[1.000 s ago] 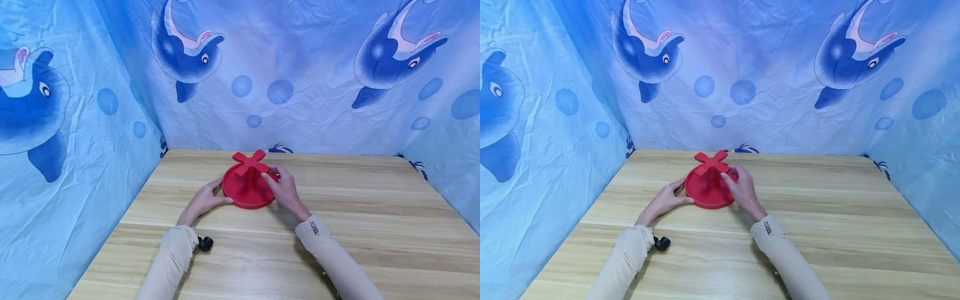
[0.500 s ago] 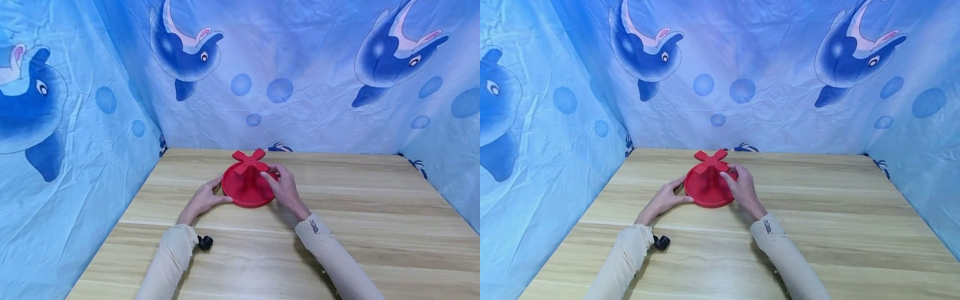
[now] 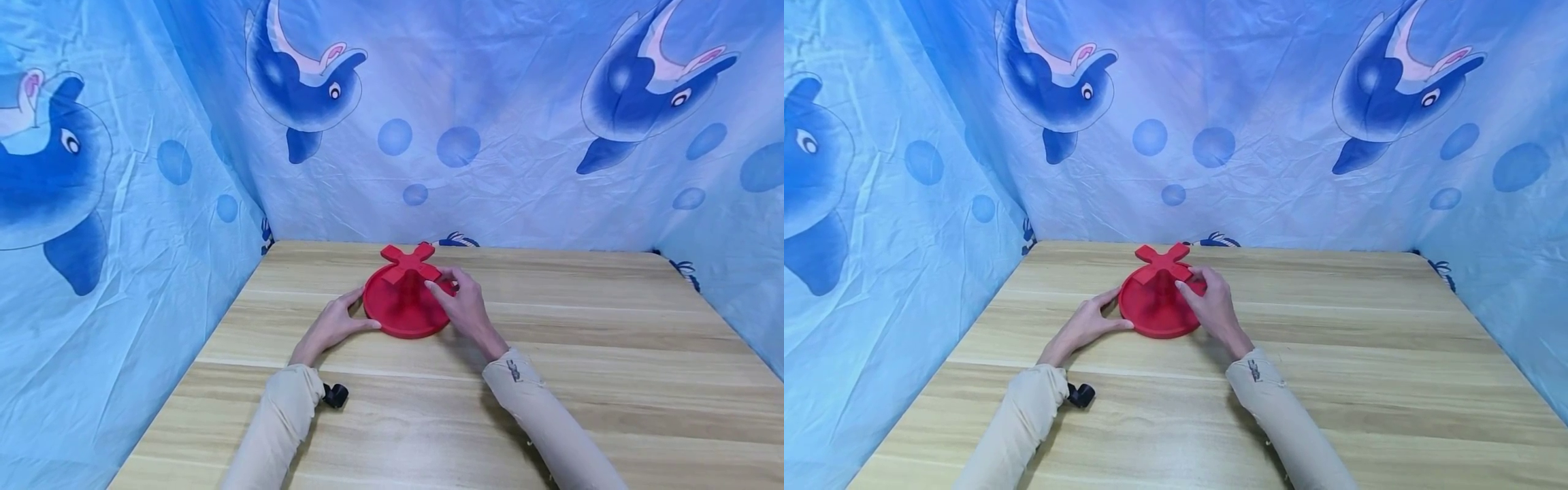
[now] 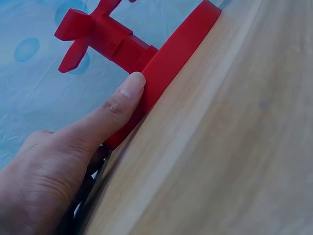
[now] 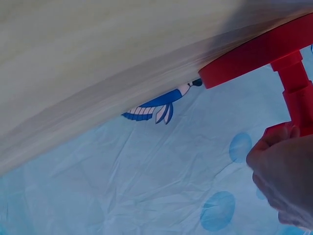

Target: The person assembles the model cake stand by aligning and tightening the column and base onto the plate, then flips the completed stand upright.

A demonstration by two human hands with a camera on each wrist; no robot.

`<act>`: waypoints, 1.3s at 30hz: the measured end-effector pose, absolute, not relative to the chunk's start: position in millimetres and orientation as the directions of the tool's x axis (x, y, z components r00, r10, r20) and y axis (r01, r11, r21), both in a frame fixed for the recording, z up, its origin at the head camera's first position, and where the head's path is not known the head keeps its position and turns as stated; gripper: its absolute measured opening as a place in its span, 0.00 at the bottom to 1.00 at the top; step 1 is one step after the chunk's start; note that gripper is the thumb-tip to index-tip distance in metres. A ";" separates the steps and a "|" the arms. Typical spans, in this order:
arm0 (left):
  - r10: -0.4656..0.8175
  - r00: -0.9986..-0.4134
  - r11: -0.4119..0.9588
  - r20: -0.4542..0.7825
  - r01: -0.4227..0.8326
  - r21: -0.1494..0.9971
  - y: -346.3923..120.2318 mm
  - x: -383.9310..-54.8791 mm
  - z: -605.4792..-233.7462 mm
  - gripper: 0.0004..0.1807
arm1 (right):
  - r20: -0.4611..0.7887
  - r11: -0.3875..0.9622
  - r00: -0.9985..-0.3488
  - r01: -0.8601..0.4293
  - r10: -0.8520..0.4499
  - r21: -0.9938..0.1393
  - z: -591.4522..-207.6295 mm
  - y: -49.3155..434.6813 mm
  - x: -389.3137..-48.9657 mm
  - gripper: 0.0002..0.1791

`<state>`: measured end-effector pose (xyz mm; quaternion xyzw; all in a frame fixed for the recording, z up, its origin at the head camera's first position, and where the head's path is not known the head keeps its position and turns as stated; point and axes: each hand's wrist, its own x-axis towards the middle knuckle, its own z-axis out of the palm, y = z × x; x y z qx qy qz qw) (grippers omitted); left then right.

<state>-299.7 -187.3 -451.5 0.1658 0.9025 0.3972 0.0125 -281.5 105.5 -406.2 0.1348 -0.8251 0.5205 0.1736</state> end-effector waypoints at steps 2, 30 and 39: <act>0.312 -0.944 0.624 0.107 0.288 0.727 -187.8 -299.7 -451.2 0.57 | 0.389 0.406 -0.920 -0.377 -0.056 -0.832 -405.7 107.6 -281.9 0.24; 0.369 -0.927 0.622 0.059 0.294 0.726 -193.0 -306.4 -449.0 0.63 | 0.095 0.673 -0.910 -0.365 -0.403 -0.644 -449.2 172.2 -311.4 0.65; 0.375 -0.926 0.652 0.046 0.299 0.697 -191.7 -313.1 -448.7 0.65 | 0.013 0.734 -0.936 -0.284 -0.351 -0.617 -447.4 171.5 -313.2 0.66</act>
